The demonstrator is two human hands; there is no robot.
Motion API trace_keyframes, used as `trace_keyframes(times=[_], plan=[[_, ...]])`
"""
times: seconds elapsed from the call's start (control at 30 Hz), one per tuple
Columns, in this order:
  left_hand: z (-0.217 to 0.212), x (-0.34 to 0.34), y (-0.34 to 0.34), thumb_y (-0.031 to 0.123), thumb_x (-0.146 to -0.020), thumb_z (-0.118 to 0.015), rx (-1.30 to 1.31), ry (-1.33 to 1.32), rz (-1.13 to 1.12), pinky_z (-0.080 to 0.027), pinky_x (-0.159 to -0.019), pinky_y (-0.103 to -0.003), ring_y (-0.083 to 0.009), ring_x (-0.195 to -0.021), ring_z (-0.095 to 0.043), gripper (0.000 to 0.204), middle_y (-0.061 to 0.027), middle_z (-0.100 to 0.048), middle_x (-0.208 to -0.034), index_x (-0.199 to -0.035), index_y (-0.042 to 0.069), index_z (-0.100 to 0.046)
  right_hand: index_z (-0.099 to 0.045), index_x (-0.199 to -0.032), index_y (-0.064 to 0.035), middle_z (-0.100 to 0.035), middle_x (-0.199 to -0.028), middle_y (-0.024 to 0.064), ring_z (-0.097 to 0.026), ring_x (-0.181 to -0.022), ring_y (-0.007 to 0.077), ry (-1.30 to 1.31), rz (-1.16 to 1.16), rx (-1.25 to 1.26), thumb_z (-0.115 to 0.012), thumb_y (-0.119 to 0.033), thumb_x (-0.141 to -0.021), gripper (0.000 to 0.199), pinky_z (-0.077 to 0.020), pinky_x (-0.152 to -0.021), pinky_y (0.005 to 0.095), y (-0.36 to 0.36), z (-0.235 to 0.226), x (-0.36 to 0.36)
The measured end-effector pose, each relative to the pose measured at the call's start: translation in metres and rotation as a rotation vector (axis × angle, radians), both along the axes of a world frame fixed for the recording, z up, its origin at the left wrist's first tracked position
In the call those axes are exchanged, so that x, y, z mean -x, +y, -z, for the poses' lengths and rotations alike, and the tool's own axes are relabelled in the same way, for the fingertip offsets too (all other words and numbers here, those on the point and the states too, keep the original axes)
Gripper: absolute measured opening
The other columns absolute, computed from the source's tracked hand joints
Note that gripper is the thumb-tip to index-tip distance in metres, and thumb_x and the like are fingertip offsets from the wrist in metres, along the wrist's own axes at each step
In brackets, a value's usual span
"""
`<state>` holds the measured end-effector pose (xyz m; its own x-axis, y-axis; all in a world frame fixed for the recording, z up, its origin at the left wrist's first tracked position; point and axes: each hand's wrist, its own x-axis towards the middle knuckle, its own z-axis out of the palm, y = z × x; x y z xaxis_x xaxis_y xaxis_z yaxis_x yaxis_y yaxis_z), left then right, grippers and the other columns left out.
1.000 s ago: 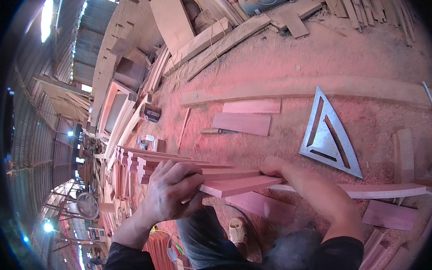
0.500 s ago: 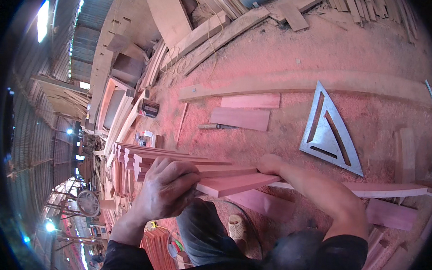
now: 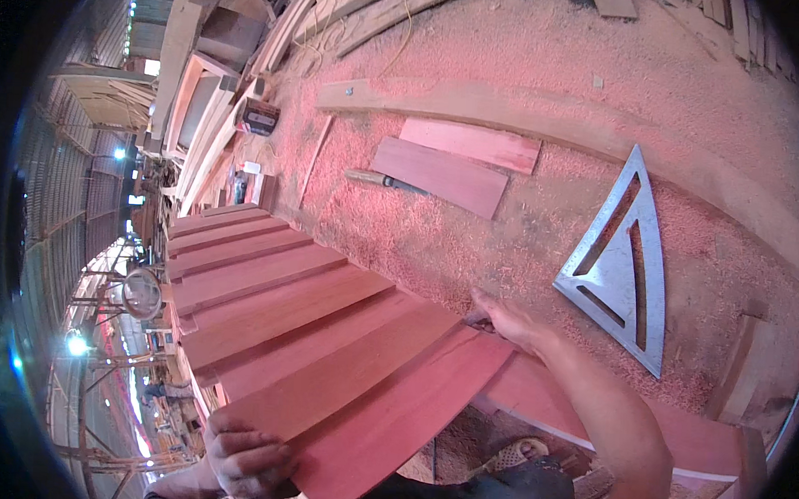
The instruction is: The person assembles small reddish wooden pieces into a larger structure using a nail gun and hammer. They align the pieces, drive nails, and tap them into place, gradually building a stepped assembly.
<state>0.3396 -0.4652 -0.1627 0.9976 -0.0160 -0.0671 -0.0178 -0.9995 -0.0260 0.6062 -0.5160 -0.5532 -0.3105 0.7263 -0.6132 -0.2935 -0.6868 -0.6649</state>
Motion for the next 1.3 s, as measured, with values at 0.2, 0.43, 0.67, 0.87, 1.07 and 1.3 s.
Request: trace_keyframes(times=[0.2, 0.43, 0.67, 0.87, 1.07, 1.3], plan=[[0.006, 0.020, -0.017, 0.010, -0.072, -0.094, 0.129, -0.076, -0.089, -0.055, -0.067, -0.039, -0.0244, -0.096, -0.072, 0.026, -0.0044, -0.076, -0.106, -0.094, 0.013, -0.080, -0.069, -0.142, 0.0089, -0.070, -0.145, 0.0233, -0.065, -0.134, 0.0299, 0.372, 0.121, 0.147, -0.033, -0.072, -0.114, 0.093, -0.0455, -0.120, 0.0416, -0.004, 0.020, 0.012], [0.011, 0.019, -0.016, 0.015, -0.073, -0.092, 0.165, -0.103, -0.130, -0.055, -0.072, -0.042, -0.0258, -0.099, -0.073, 0.024, -0.0025, -0.077, -0.106, -0.094, 0.016, -0.080, -0.067, -0.143, 0.0113, -0.067, -0.150, 0.0256, -0.064, -0.139, 0.0319, 0.286, 0.081, -0.018, -0.037, -0.073, -0.113, 0.094, -0.0444, -0.123, 0.0421, -0.013, 0.026, 0.004], [0.011, 0.013, -0.015, 0.019, -0.075, -0.090, 0.169, -0.079, -0.095, -0.054, -0.072, -0.041, -0.0254, -0.100, -0.073, 0.022, -0.0019, -0.077, -0.106, -0.094, 0.016, -0.080, -0.070, -0.134, 0.0068, -0.070, -0.137, 0.0178, -0.065, -0.131, 0.0298, 0.205, 0.244, -0.079, -0.034, -0.067, -0.115, 0.084, -0.0436, -0.123, 0.0466, -0.015, 0.022, 0.019], [0.006, 0.020, -0.024, 0.021, -0.076, -0.088, 0.157, -0.063, -0.130, -0.053, -0.072, -0.041, -0.0251, -0.102, -0.073, 0.020, -0.0015, -0.077, -0.107, -0.094, 0.017, -0.080, -0.058, -0.140, 0.0007, -0.063, -0.133, 0.0130, -0.052, -0.142, 0.0300, -0.065, 0.965, -0.308, -0.023, -0.058, -0.119, 0.072, -0.0253, -0.132, 0.0490, -0.041, -0.050, 0.026], [-0.006, 0.007, -0.007, 0.024, -0.074, -0.087, 0.125, 0.049, -0.128, -0.049, -0.081, -0.036, -0.0175, -0.102, -0.069, 0.028, 0.0057, -0.074, -0.113, -0.101, 0.026, -0.082, -0.054, -0.146, 0.0012, -0.058, -0.146, 0.0164, -0.038, -0.157, 0.0310, -0.232, 0.636, -0.503, -0.015, -0.068, -0.115, 0.085, -0.0208, -0.133, 0.0504, -0.034, -0.104, 0.062], [-0.004, -0.028, 0.015, 0.023, -0.077, -0.081, 0.087, 0.005, -0.146, -0.049, -0.082, -0.032, -0.0138, -0.101, -0.069, 0.028, 0.0081, -0.074, -0.114, -0.105, 0.027, -0.082, -0.065, -0.129, 0.0012, -0.055, -0.154, 0.0185, -0.040, -0.155, 0.0320, -0.007, 0.963, -0.580, -0.012, -0.078, -0.110, 0.097, -0.0212, -0.132, 0.0500, -0.045, -0.094, 0.050]])
